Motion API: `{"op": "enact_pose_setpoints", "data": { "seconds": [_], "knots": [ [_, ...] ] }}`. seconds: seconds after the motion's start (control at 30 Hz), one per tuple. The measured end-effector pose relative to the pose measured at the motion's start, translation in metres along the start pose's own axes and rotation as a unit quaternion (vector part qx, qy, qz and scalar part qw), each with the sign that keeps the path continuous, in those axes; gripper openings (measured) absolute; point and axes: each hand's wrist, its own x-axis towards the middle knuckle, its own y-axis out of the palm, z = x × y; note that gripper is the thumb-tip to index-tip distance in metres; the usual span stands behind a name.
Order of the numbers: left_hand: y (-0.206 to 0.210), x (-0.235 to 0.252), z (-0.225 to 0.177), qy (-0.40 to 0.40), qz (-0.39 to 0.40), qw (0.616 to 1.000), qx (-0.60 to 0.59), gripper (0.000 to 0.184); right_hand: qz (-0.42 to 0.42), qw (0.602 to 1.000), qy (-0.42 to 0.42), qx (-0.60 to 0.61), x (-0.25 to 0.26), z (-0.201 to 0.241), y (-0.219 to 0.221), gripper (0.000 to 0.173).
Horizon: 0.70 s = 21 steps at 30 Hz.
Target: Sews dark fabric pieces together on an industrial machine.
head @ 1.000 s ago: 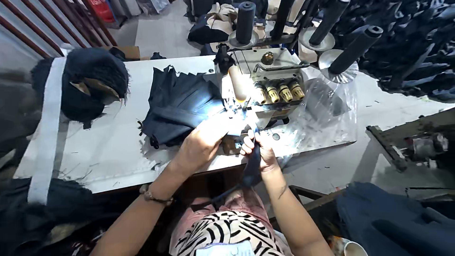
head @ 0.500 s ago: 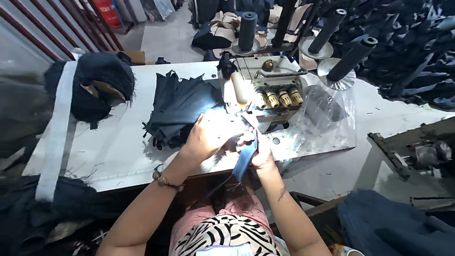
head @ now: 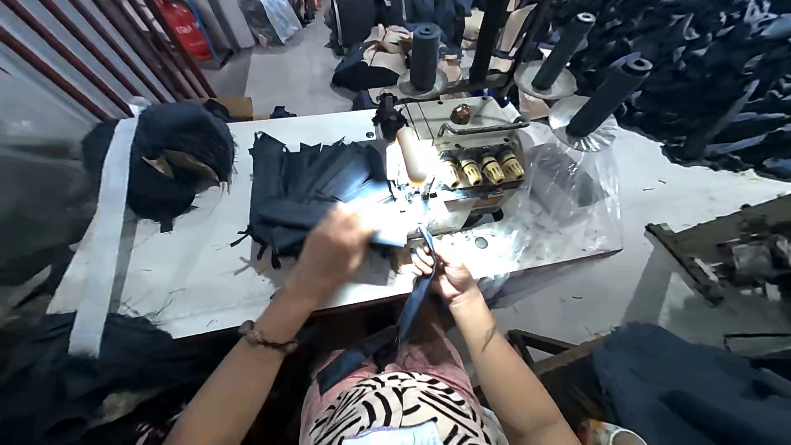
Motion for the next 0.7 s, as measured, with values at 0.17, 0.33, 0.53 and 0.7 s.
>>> {"op": "enact_pose_setpoints", "data": {
  "seconds": [0.17, 0.33, 0.53, 0.7],
  "knots": [
    [0.026, -0.003, -0.018, 0.058, 0.053, 0.995, -0.069, 0.044, 0.044, 0.992, -0.057, 0.101, 0.006, 0.008, -0.015, 0.017],
    [0.029, 0.008, -0.027, 0.021, 0.05, 0.997, -0.052, 0.045, -0.003, 0.994, -0.069, 0.081, 0.017, 0.012, -0.005, 0.025],
    [0.027, 0.023, -0.011, 0.014, 0.071, 0.995, -0.064, 0.043, -0.048, 0.995, -0.067, 0.048, 0.018, 0.009, 0.002, 0.027],
    [0.009, 0.018, -0.023, -0.078, 0.111, 0.982, -0.133, 0.058, -0.002, 0.988, -0.019, -0.152, -0.001, 0.005, 0.023, 0.013]
  ]
}}
